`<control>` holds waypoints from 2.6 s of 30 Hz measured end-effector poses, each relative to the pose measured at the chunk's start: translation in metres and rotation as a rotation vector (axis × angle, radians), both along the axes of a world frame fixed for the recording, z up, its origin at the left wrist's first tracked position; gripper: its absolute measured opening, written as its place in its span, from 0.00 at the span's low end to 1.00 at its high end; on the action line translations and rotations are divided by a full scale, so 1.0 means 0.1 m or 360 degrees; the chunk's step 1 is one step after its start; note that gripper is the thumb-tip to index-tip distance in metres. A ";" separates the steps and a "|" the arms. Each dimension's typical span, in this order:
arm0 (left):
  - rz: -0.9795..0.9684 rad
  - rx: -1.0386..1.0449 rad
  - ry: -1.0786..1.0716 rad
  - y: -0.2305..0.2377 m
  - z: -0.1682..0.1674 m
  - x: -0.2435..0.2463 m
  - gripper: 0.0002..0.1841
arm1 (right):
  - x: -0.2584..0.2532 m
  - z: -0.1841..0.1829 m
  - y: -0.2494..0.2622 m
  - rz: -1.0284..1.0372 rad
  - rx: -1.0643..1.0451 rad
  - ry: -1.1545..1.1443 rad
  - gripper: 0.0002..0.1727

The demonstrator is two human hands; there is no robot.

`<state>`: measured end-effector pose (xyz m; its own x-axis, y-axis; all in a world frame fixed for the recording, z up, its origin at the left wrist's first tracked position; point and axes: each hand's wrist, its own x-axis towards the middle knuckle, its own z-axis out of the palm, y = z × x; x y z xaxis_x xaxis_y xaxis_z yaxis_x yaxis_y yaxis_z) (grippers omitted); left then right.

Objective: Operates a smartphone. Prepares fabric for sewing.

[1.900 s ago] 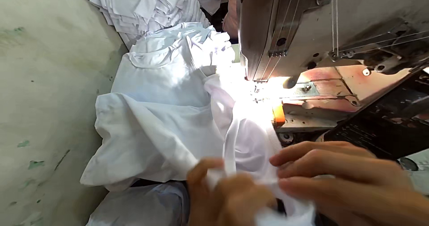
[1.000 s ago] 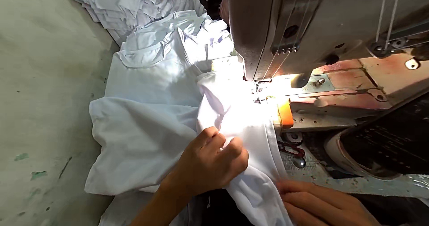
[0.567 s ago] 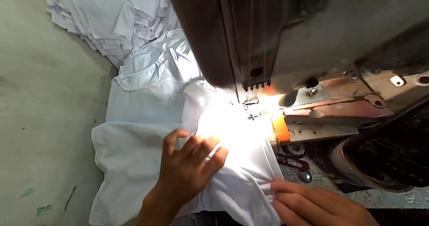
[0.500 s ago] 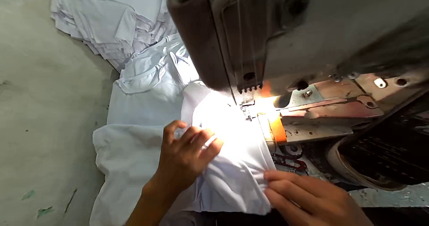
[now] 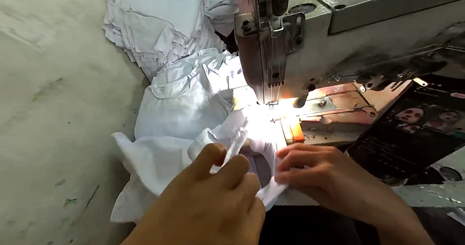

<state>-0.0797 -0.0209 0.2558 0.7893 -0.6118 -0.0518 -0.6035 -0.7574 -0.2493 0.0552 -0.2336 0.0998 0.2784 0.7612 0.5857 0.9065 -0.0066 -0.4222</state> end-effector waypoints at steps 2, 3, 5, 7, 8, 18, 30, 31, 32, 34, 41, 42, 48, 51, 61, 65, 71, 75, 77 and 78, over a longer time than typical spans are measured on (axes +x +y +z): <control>0.0070 -0.0192 -0.0228 0.00 -0.14 -0.03 0.18 | -0.11 0.09 -0.06 0.0137 0.0082 0.0049 0.14; 0.0129 -0.0400 -0.0380 0.00 -0.26 -0.03 0.18 | -0.16 0.14 -0.07 0.0136 0.0130 0.0035 0.13; 0.0234 -0.1023 -0.0757 -0.05 -0.72 0.07 0.20 | -0.25 0.20 -0.06 0.0005 0.0264 -0.0042 0.11; 0.0367 -0.1482 -0.1020 -0.19 -1.39 0.27 0.35 | -0.31 0.27 -0.04 -0.0183 0.0444 -0.0074 0.09; 0.0451 -0.1530 -0.1069 -0.25 -1.69 0.39 0.39 | -0.32 0.29 -0.04 -0.0269 0.0519 -0.0078 0.09; 0.0092 -0.1346 -0.0642 0.31 -1.40 0.66 0.09 | -0.39 0.12 -0.14 -0.0122 0.0819 0.0450 0.07; 0.0737 -0.1240 -0.0711 -0.32 -1.71 0.23 0.41 | -0.47 0.03 -0.08 -0.0249 0.0509 0.0198 0.07; 0.0821 -0.1323 -0.0860 -0.44 -1.83 0.28 0.33 | -0.47 0.03 -0.04 -0.0246 0.0504 0.0191 0.07; 0.0870 -0.1372 -0.1006 -0.50 -1.95 0.37 0.25 | -0.48 0.02 -0.01 -0.0254 0.0510 0.0201 0.07; 0.0860 -0.1386 -0.1236 -0.46 -2.05 0.57 0.13 | -0.47 0.01 0.02 -0.0277 0.0551 0.0258 0.08; 0.0152 -0.0830 -0.1142 0.13 -1.65 0.61 0.12 | -0.46 -0.18 -0.18 -0.0223 0.0421 0.0315 0.08; 0.0118 -0.0767 -0.1112 0.15 -1.68 0.60 0.13 | -0.48 -0.23 -0.20 -0.0249 0.0327 0.0216 0.08; 0.0177 -0.0615 -0.1060 0.12 -1.81 0.54 0.12 | -0.61 -0.35 -0.24 -0.0375 -0.0092 -0.0175 0.09; 0.0184 -0.0592 -0.0982 0.13 -1.72 0.57 0.12 | -0.64 -0.21 -0.26 -0.0358 -0.0172 -0.0111 0.07; 0.0308 -0.0481 -0.1035 0.03 -1.62 0.51 0.12 | -0.69 -0.07 -0.24 -0.0404 -0.0363 0.0063 0.09; 0.0352 -0.0445 -0.0905 0.13 -1.48 0.71 0.14 | -0.60 -0.06 -0.07 -0.0483 -0.0339 0.0046 0.09; 0.0139 -0.0395 -0.0726 0.46 -1.35 1.20 0.11 | -0.29 -0.15 0.25 -0.0705 -0.0047 -0.0237 0.12; 0.0171 -0.0132 -0.0440 0.50 -1.01 1.24 0.05 | -0.08 -0.19 0.32 -0.0661 0.0018 -0.0269 0.12; 0.0036 -0.0102 -0.0305 0.40 -0.78 1.03 0.06 | -0.01 -0.19 0.28 -0.0618 0.0014 -0.0250 0.11; -0.0043 -0.0127 -0.0250 0.37 -0.74 0.93 0.13 | 0.00 -0.19 0.25 -0.0601 -0.0010 -0.0240 0.11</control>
